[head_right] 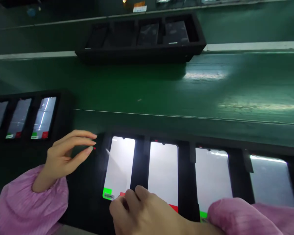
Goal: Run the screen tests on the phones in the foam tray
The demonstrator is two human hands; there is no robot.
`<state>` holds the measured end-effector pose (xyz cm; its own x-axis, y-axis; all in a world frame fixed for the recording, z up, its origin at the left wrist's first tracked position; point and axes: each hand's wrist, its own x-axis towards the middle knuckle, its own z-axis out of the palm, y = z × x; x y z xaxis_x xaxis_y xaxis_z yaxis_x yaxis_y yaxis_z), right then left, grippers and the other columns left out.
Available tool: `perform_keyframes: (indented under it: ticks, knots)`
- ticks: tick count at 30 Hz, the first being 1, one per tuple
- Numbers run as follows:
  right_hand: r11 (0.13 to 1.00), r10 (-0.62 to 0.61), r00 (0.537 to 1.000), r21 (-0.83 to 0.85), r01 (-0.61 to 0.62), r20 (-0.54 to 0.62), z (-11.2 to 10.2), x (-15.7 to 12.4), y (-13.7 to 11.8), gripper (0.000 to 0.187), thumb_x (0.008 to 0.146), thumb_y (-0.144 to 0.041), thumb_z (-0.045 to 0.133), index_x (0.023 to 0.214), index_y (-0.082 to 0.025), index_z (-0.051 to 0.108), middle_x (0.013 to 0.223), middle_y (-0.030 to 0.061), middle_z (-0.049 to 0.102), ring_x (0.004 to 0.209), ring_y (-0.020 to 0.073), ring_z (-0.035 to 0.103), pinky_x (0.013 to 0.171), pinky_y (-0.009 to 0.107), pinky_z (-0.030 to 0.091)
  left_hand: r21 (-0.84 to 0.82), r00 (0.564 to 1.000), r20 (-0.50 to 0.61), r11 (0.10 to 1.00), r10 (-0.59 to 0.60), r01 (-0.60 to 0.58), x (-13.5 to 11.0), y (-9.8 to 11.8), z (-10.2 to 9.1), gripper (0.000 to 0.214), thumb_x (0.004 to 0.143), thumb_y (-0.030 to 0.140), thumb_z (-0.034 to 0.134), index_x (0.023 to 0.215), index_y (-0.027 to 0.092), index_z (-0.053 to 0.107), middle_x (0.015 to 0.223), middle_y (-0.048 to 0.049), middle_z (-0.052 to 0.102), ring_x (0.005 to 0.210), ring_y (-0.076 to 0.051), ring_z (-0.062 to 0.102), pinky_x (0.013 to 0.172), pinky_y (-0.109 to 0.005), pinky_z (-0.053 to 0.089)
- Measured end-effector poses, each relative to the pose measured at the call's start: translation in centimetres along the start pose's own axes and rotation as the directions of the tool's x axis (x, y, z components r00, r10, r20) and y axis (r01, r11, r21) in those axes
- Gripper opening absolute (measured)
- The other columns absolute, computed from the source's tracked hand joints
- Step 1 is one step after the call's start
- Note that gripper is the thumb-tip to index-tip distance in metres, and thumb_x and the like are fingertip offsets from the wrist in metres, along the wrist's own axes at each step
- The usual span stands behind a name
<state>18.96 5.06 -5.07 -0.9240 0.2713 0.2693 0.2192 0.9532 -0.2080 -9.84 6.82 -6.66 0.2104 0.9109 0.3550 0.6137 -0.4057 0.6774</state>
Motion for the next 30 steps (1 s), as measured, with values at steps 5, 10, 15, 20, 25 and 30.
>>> perform_keyframes:
  ticks: [5, 10, 15, 20, 25, 30]
  knots:
    - [0.925, 0.166, 0.985, 0.337, -0.174, 0.053, 1.0, 2.0, 5.0, 0.022, 0.09, -0.003, 0.056, 0.081, -0.018, 0.069, 0.077, -0.0003, 0.062, 0.056, 0.0114, 0.05, 0.049, 0.031, 0.034, -0.335, 0.919, -0.234, 0.914, -0.317, 0.23, -0.7, 0.0, 3.2, 0.019, 0.095, 0.022, 0.069, 0.11, 0.03, 0.079, 0.114, -0.0037, 0.076, 0.109, -0.02, 0.073, 0.096, -0.034, 0.061]
    - [0.488, 0.624, 0.773, 0.715, -0.5, 0.114, -0.6, 4.4, 11.5, 0.012, 0.092, -0.032, 0.074, 0.088, -0.02, 0.074, 0.069, -0.0018, 0.063, 0.057, 0.0094, 0.054, 0.049, 0.023, 0.039, -0.815, 0.697, -0.227, 0.524, -0.68, 0.246, -0.9, 0.3, 6.7, 0.015, 0.096, 0.035, 0.066, 0.101, 0.029, 0.078, 0.113, -0.0034, 0.074, 0.115, -0.02, 0.069, 0.098, -0.033, 0.06]
    - [0.349, 0.824, 0.566, 0.754, -0.556, 0.036, -2.1, 3.8, 13.0, 0.02, 0.085, -0.039, 0.082, 0.087, -0.021, 0.074, 0.066, -0.0027, 0.059, 0.045, 0.0059, 0.042, 0.036, 0.021, 0.026, -0.873, 0.655, -0.171, 0.422, -0.736, 0.246, -1.5, 1.0, 7.7, 0.019, 0.099, 0.04, 0.06, 0.105, 0.03, 0.075, 0.119, -0.0027, 0.072, 0.118, -0.019, 0.067, 0.101, -0.033, 0.058]
    - [0.352, 0.843, 0.537, 0.746, -0.565, 0.01, -2.1, 3.2, 12.1, 0.021, 0.086, -0.042, 0.081, 0.089, -0.022, 0.074, 0.068, -0.0023, 0.057, 0.051, 0.0072, 0.047, 0.039, 0.02, 0.035, -0.867, 0.652, -0.15, 0.415, -0.743, 0.275, -2.1, 1.4, 7.9, 0.021, 0.101, 0.042, 0.057, 0.108, 0.03, 0.072, 0.12, -0.0031, 0.07, 0.12, -0.02, 0.066, 0.109, -0.037, 0.053]
    - [0.371, 0.842, 0.54, 0.738, -0.564, -0.011, -2.1, 3.2, 11.5, 0.017, 0.087, -0.037, 0.081, 0.089, -0.022, 0.075, 0.072, -0.0015, 0.063, 0.052, 0.0061, 0.048, 0.041, 0.021, 0.035, -0.857, 0.674, -0.161, 0.441, -0.721, 0.267, -2.2, 1.3, 8.0, 0.021, 0.1, 0.045, 0.06, 0.108, 0.029, 0.071, 0.119, -0.0037, 0.07, 0.121, -0.021, 0.066, 0.114, -0.04, 0.05]
    - [0.392, 0.835, 0.551, 0.717, -0.576, -0.015, -2.3, 3.2, 10.2, 0.011, 0.089, -0.031, 0.078, 0.089, -0.022, 0.073, 0.075, -0.0027, 0.063, 0.055, 0.0061, 0.05, 0.043, 0.023, 0.035, -0.838, 0.696, -0.22, 0.498, -0.684, 0.224, -2.1, 1.1, 8.0, 0.018, 0.1, 0.038, 0.058, 0.106, 0.028, 0.072, 0.117, -0.0033, 0.071, 0.122, -0.021, 0.065, 0.117, -0.039, 0.047]
